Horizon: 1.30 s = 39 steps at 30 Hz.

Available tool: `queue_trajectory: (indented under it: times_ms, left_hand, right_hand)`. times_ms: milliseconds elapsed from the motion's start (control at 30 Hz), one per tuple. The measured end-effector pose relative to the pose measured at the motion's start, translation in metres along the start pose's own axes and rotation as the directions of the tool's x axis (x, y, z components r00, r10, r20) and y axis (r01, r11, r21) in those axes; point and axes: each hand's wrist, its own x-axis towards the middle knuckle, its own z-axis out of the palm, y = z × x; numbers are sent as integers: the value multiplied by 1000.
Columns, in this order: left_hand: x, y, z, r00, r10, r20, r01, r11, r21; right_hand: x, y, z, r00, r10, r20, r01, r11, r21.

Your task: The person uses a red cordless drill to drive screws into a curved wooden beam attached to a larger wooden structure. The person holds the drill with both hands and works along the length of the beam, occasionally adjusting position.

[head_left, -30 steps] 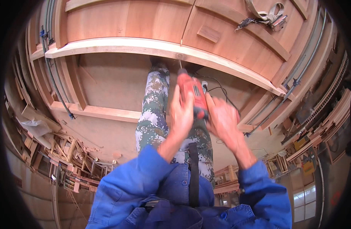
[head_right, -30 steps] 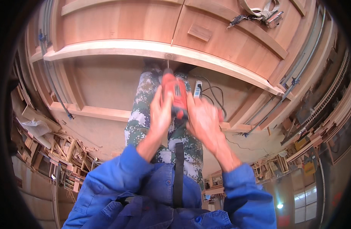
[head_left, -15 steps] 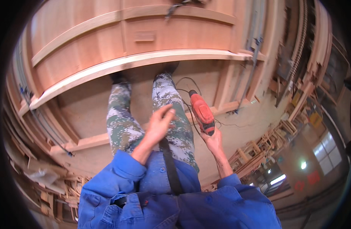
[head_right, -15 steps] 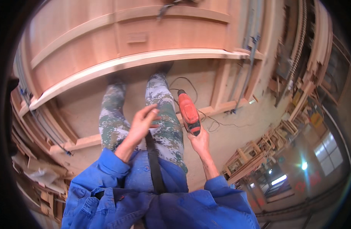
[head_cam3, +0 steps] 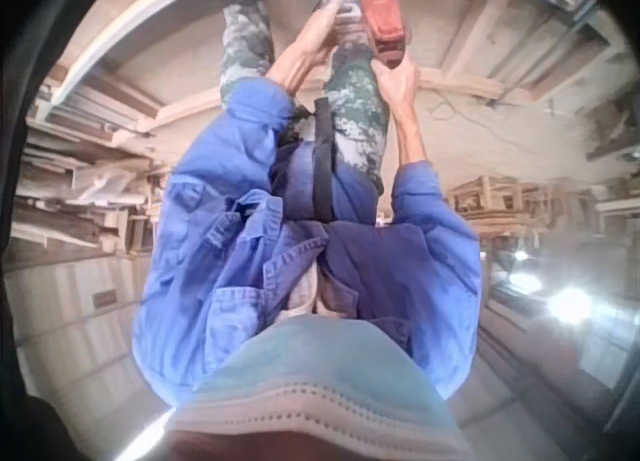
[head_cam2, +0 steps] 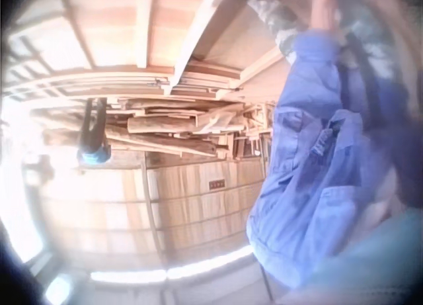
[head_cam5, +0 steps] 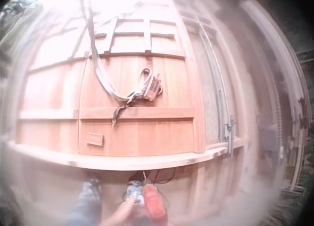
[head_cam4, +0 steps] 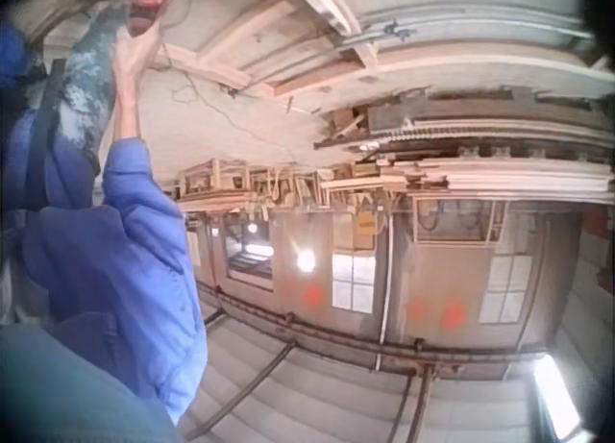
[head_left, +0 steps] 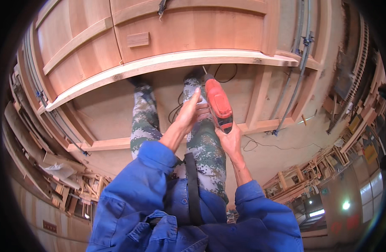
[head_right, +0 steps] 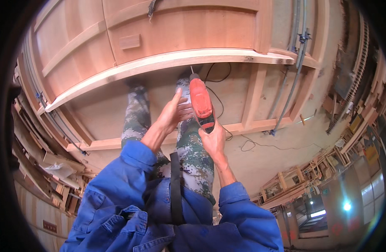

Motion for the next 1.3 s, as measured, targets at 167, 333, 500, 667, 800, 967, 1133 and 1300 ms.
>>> queue_trajectory:
  times_ms: [167, 333, 500, 667, 800, 967, 1133, 1300]
  left_hand:
    - [25, 9, 11, 999, 39, 10, -37, 988, -151]
    - [37, 11, 1, 997, 65, -36, -71, 977, -202]
    - [37, 4, 0, 998, 56, -28, -59, 985, -162]
    - [42, 8, 0, 996, 78, -50, -86, 982, -168]
    - [41, 7, -4, 997, 50, -53, -56, 989, -134]
    - [36, 9, -4, 997, 59, -52, -67, 985, -161]
    - [30, 12, -14, 996, 82, -30, -87, 968, -234]
    - [35, 13, -18, 999, 47, -9, -48, 975, -216]
  right_hand:
    - [16, -9, 39, 999, -42, 2, 42, 999, 7]
    - [30, -6, 53, 999, -34, 42, 35, 999, -35]
    - [24, 0, 52, 995, -104, -2, 104, 995, 14]
    - [33, 2, 53, 994, -102, 27, 102, 995, 1]
    - [29, 4, 56, 996, -83, 13, 83, 997, -3]
    - [33, -5, 54, 998, -41, 43, 42, 999, -17]
    - [28, 2, 65, 996, -90, 12, 91, 995, -28]
    - [28, -4, 67, 995, -102, -4, 102, 995, -12]
